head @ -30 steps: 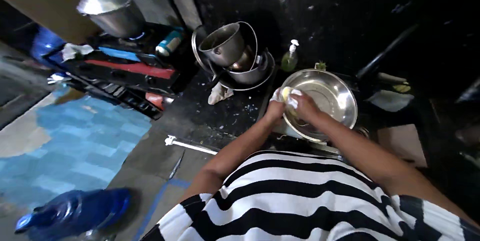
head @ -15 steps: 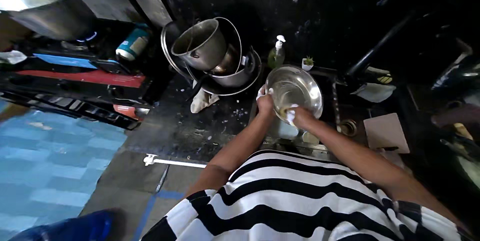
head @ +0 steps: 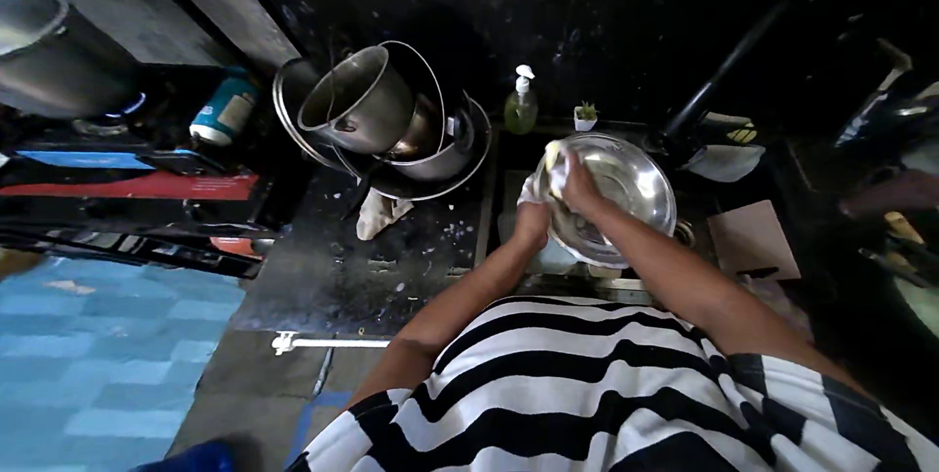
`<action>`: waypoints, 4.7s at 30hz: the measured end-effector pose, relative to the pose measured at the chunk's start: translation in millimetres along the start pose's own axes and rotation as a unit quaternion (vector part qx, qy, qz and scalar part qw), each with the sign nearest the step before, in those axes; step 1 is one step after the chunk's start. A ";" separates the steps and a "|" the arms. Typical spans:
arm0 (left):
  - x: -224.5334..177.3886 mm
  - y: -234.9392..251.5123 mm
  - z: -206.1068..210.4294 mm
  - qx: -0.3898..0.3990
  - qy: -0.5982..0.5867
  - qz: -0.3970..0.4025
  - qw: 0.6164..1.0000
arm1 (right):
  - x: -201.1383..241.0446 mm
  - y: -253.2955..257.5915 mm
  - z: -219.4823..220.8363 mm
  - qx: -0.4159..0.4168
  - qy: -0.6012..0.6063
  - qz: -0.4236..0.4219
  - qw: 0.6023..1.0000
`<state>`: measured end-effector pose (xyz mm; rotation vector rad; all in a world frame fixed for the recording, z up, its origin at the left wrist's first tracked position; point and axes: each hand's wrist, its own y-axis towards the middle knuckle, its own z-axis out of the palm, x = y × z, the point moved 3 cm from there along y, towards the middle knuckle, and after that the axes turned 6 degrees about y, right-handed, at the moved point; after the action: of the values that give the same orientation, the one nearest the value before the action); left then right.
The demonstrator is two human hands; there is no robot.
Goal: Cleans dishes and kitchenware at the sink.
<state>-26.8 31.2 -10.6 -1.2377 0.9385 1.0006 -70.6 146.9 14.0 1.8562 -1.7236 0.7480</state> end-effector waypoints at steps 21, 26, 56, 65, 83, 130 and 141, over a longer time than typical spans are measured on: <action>-7.6 -38.4 -1.4 0.053 -0.020 0.014 0.998 | 6.2 29.6 -65.5 -0.047 -0.100 -0.028 0.993; -25.1 -24.7 -10.3 0.124 -0.031 -0.052 0.990 | 36.4 -1.7 -16.3 0.062 -0.084 -0.212 0.972; -11.7 -28.3 -14.3 0.127 -0.028 -0.043 0.991 | 22.9 18.6 -44.1 -0.059 -0.074 -0.118 0.988; -12.6 -27.3 -15.3 0.099 -0.053 -0.031 0.993 | 12.4 20.1 -54.4 -0.049 -0.131 -0.175 0.975; -21.0 -18.1 -17.3 -0.007 -0.122 0.101 0.987 | -22.7 -25.9 -40.6 -0.069 -0.045 0.007 0.997; -24.6 12.8 -22.5 0.063 0.402 0.219 0.887 | -8.2 -30.7 -125.7 -0.022 -0.077 -0.055 0.995; -38.1 -0.5 -2.4 -0.055 0.382 0.240 0.891 | -7.9 -40.4 -41.2 -0.183 -0.094 -0.189 0.960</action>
<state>-37.7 25.4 25.5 -1.5717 1.8945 0.9468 -33.3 183.9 38.9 1.9486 -1.4273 0.0960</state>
